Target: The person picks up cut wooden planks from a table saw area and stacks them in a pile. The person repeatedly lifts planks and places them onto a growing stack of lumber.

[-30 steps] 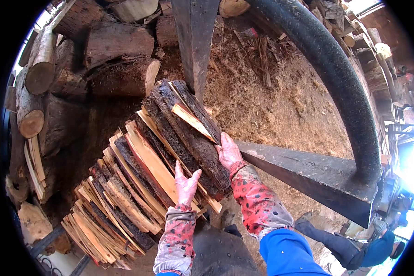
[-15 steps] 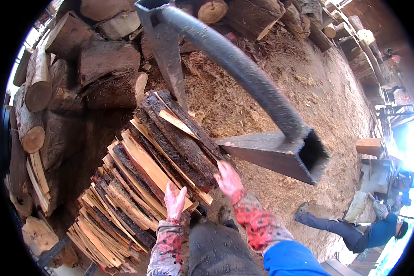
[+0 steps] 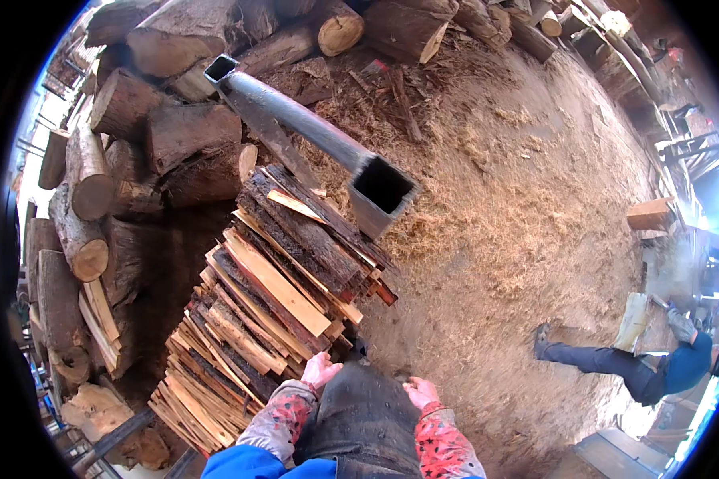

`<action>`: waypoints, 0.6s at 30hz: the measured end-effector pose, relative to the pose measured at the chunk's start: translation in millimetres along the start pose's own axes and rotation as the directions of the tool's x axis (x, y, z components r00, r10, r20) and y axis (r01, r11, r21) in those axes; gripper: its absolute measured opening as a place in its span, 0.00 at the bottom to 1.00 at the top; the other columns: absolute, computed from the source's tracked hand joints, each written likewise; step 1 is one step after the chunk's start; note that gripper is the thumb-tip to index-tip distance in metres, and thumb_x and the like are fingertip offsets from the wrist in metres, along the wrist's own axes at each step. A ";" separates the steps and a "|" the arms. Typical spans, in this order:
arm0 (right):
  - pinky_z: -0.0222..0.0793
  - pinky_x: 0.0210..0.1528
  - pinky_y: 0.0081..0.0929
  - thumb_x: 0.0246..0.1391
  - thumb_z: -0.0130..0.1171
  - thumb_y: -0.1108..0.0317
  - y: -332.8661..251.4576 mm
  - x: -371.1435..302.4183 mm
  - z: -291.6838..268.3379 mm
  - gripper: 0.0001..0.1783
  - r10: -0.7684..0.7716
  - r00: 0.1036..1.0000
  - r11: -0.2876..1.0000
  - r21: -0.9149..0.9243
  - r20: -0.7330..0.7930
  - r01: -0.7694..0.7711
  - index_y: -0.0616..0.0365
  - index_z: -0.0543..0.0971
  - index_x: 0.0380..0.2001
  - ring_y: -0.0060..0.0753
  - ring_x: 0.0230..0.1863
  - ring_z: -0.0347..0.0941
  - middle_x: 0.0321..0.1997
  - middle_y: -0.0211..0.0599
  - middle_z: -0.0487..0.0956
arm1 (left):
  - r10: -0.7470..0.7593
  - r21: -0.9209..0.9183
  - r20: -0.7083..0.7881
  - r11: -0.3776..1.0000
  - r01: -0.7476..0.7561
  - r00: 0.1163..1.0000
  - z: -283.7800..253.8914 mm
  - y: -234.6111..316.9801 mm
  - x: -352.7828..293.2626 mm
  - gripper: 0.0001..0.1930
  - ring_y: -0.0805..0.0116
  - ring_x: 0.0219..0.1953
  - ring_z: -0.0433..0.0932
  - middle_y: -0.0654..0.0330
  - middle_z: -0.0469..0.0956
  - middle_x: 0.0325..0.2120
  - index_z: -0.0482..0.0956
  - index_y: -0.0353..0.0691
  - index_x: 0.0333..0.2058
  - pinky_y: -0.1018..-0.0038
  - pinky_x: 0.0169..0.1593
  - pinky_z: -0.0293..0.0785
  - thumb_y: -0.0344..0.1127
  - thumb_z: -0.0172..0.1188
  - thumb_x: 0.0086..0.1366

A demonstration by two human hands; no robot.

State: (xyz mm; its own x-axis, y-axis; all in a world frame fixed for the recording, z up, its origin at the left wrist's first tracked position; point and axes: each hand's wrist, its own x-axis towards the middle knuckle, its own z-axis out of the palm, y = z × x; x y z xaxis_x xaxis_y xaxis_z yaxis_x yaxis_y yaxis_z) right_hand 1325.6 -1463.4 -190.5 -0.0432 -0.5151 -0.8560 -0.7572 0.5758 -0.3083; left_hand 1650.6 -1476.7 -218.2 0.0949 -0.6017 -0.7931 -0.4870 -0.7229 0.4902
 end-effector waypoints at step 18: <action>0.73 0.49 0.36 0.51 0.58 0.50 228.2 -160.4 79.2 0.24 0.300 0.849 0.797 0.603 -0.434 0.026 0.53 0.80 0.46 0.41 0.45 0.79 0.41 0.39 0.83 | 0.261 0.231 0.452 0.889 -0.394 0.853 166.0 71.3 -100.2 0.26 0.68 0.30 0.81 0.52 0.81 0.29 0.74 0.24 0.43 0.73 0.33 0.78 0.41 0.68 0.55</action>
State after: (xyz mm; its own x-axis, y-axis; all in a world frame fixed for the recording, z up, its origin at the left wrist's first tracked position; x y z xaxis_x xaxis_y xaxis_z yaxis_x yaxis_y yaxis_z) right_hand 1211.4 -1199.1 -156.5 -0.5469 -0.5401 -0.6397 -0.2116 0.8284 -0.5186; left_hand 1462.2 -1411.5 -163.8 -0.4385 -0.5483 -0.7121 -0.6711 -0.3272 0.6652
